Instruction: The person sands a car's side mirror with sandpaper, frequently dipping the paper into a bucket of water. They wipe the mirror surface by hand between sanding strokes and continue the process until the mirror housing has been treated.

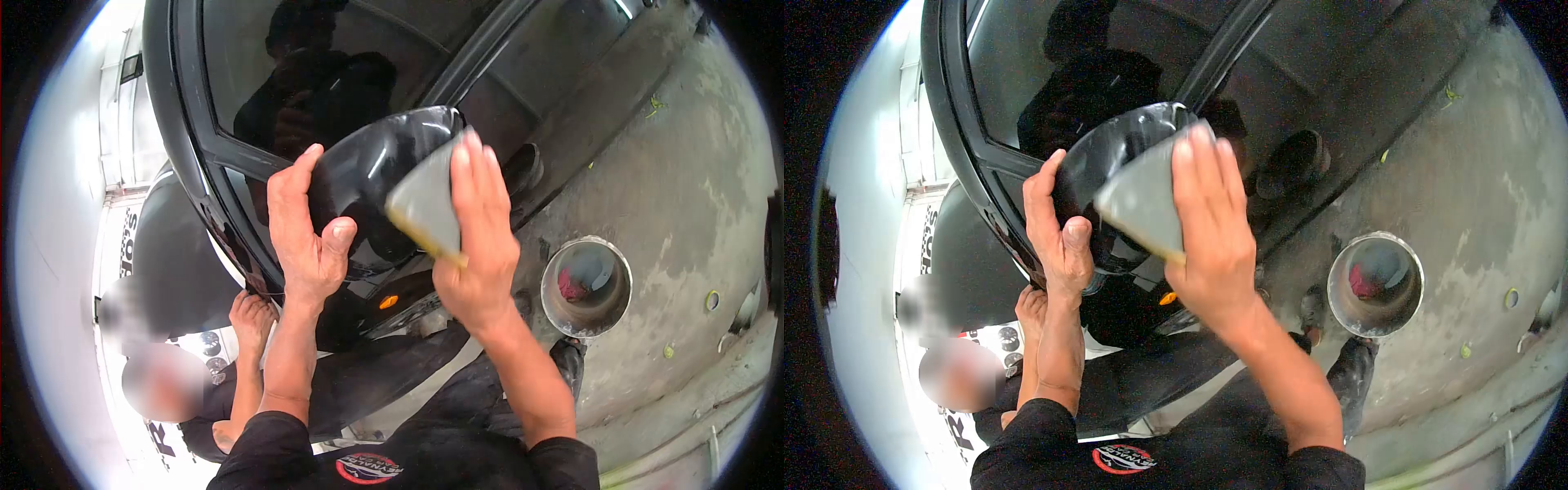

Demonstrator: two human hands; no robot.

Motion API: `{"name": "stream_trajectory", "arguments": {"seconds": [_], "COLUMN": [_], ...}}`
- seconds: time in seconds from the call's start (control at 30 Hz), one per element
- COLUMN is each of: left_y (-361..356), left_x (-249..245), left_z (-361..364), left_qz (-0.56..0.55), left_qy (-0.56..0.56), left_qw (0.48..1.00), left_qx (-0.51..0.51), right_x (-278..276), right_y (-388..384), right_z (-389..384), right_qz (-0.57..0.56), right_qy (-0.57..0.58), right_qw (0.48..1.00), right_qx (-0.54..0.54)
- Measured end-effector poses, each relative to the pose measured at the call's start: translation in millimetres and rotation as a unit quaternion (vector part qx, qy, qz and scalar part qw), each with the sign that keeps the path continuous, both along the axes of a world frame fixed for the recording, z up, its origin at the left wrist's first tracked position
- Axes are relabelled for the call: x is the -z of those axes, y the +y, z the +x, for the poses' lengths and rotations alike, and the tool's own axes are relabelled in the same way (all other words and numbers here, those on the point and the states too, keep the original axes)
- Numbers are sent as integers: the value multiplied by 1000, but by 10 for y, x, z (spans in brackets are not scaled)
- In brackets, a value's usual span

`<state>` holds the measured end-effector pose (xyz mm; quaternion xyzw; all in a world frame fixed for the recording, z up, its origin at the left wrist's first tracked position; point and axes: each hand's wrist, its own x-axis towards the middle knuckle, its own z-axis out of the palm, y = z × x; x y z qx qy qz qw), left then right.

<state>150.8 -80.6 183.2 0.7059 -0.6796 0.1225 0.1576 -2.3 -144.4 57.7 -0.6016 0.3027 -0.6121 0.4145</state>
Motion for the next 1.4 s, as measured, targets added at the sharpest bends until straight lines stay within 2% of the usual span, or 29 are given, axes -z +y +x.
{"name": "stream_trajectory", "arguments": {"seconds": [0.07,0.17,0.27,0.33,0.47,0.57,0.67,0.8,0.93,1.07,1.2,1.3,1.4], "left_y": [-25,-12,-10,-19,-53,-62,-66,-74,-85,-95,-102,-93,-79], "left_x": [169,83,49,204,283,352,335,436,413,632,709,725,752], "left_z": [-7,6,12,-17,-22,-20,-13,-94,-87,-172,-169,-142,-147], "left_qz": [-6,-7,-5,-7,-15,-15,-19,5,-17,-15,-19,-21,-6], "left_qy": [2,7,10,9,-3,-10,-12,-10,-13,-9,-7,3,-9], "left_qw": [1000,1000,1000,1000,1000,1000,1000,1000,1000,1000,1000,1000,1000], "left_qx": [10,12,15,14,15,15,11,-16,-2,-1,-9,-4,-20], "right_x": [181,-1,83,285,203,364,289,496,403,668,590,647,678], "right_y": [116,-132,-178,-238,-637,-705,-796,-974,-999,-1129,-1093,-1121,-1024], "right_z": [-83,-128,-245,-276,-353,-525,-418,-646,-525,-737,-582,-711,-593], "right_qz": [-35,-104,-135,-156,-236,-204,-235,-243,-251,-279,-273,-278,-271], "right_qy": [61,114,125,116,120,144,97,166,101,170,125,185,155], "right_qw": [997,988,983,981,959,957,954,940,945,924,929,919,931], "right_qx": [7,1,-20,-19,-100,-148,-155,-172,-182,-200,-218,-210,-189]}}
